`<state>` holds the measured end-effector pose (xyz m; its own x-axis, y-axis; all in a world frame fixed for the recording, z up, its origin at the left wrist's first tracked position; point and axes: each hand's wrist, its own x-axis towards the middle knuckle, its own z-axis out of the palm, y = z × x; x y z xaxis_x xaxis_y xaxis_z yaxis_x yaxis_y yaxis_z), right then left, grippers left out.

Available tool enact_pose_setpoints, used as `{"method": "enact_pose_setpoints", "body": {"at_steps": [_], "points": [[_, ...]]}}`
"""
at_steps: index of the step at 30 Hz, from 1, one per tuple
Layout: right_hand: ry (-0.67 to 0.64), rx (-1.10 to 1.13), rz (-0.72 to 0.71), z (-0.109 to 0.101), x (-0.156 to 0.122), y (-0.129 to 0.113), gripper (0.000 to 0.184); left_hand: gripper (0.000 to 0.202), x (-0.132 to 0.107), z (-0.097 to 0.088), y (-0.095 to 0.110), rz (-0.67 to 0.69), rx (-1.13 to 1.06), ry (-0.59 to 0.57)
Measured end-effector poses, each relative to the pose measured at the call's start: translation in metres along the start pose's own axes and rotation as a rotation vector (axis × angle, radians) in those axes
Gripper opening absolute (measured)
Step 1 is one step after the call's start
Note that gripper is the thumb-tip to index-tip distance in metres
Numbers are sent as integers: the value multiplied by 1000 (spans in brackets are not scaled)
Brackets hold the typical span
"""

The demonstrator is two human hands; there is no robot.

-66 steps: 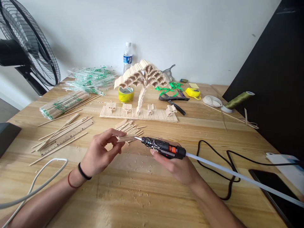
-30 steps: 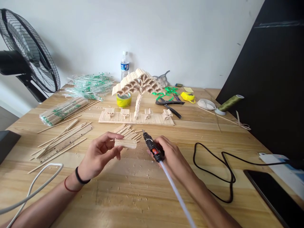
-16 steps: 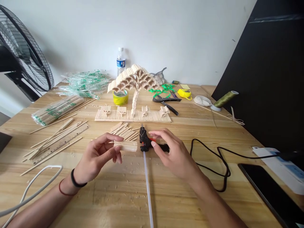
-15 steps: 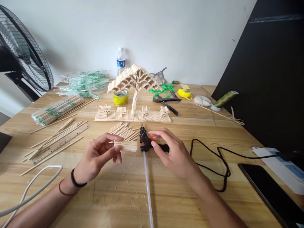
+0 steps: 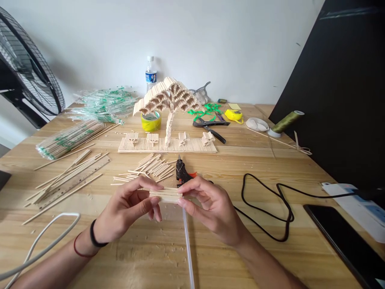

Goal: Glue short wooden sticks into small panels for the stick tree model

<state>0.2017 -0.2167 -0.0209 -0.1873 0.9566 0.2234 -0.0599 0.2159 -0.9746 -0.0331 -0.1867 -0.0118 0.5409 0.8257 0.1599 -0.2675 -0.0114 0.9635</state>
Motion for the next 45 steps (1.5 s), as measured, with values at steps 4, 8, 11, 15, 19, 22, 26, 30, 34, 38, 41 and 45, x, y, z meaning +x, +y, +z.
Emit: {"method": "enact_pose_setpoints", "body": {"at_steps": [4,8,11,15,19,22,26,30,34,38,41,45], "points": [[11,72,-2,1,0,1,10,21,-1,0,-1,-5,-3,-14],[16,106,15,0,-1,3,10,22,-2,-1,-1,-5,-5,-21],[27,116,36,0,0,4,9,22,-2,-1,-2,-7,-9,-25],[31,131,66,1,-1,4,10,20,-1,-1,-2,-14,-22,-26],[21,174,105,0,1,3,10,18,-1,-2,0,-61,-58,-59],[32,213,127,-4,4,3,14,20,-1,-3,2,-100,-63,-114],[63,288,167,-11,9,1,27,28,-2,-6,3,-139,-2,-172],[-5,354,224,-10,10,-1,30,67,-2,-6,2,-134,80,-183],[-76,343,276,-4,9,1,33,83,-3,-4,1,-106,172,-222],[-85,296,292,-2,9,1,32,71,-2,-1,1,-104,289,-224],[-53,138,249,-1,7,-3,23,66,-3,-1,1,-116,339,-231],[6,-207,56,3,2,-5,13,62,-4,-2,0,-134,329,-145]]}}
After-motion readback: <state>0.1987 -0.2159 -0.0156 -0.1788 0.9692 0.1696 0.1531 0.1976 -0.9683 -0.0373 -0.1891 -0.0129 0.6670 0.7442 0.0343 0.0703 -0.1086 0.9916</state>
